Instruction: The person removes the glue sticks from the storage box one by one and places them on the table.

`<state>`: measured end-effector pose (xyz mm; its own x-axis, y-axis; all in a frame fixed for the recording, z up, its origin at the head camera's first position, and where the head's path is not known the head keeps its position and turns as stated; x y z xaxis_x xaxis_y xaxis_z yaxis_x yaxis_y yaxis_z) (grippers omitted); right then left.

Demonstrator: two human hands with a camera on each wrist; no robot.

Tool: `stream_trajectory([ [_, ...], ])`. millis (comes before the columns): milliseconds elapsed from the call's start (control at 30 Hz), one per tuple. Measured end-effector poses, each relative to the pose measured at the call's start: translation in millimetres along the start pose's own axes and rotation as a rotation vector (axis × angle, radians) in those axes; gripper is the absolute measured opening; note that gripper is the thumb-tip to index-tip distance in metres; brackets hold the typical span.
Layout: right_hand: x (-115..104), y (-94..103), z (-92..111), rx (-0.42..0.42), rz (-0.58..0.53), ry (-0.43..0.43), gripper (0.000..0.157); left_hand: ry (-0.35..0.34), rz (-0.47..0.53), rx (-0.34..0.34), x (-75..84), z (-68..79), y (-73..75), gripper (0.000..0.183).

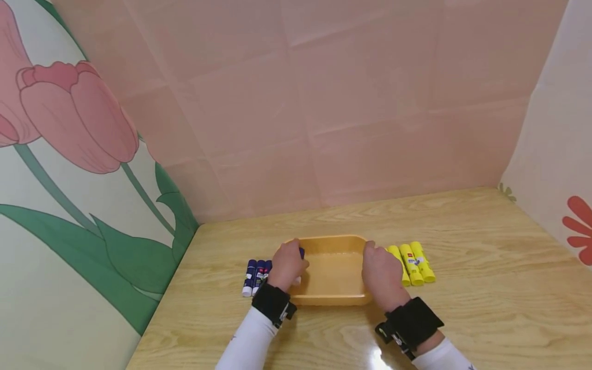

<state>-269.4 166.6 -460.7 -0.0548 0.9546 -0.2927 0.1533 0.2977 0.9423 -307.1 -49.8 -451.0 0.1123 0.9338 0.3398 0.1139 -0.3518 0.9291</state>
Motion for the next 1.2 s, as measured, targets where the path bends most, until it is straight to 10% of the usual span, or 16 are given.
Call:
stream_trajectory([
  [1200,5,2.5,-1,-0.041,0.000,-0.005,0.017,0.112,0.259,-0.097,15.9,35.2,64.4,0.048],
])
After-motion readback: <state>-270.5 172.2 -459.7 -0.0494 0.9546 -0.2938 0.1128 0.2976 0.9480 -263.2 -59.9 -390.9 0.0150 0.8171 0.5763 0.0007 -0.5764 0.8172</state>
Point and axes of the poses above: each hand's wrist, its own z-axis away from the middle knuckle, its own y-axis out of the back of the hand, x = y × z, the point moved 3 cm from there along -z, towards the middle knuckle, and after that the axes turned 1 degree about z, right-handed, at the moved point
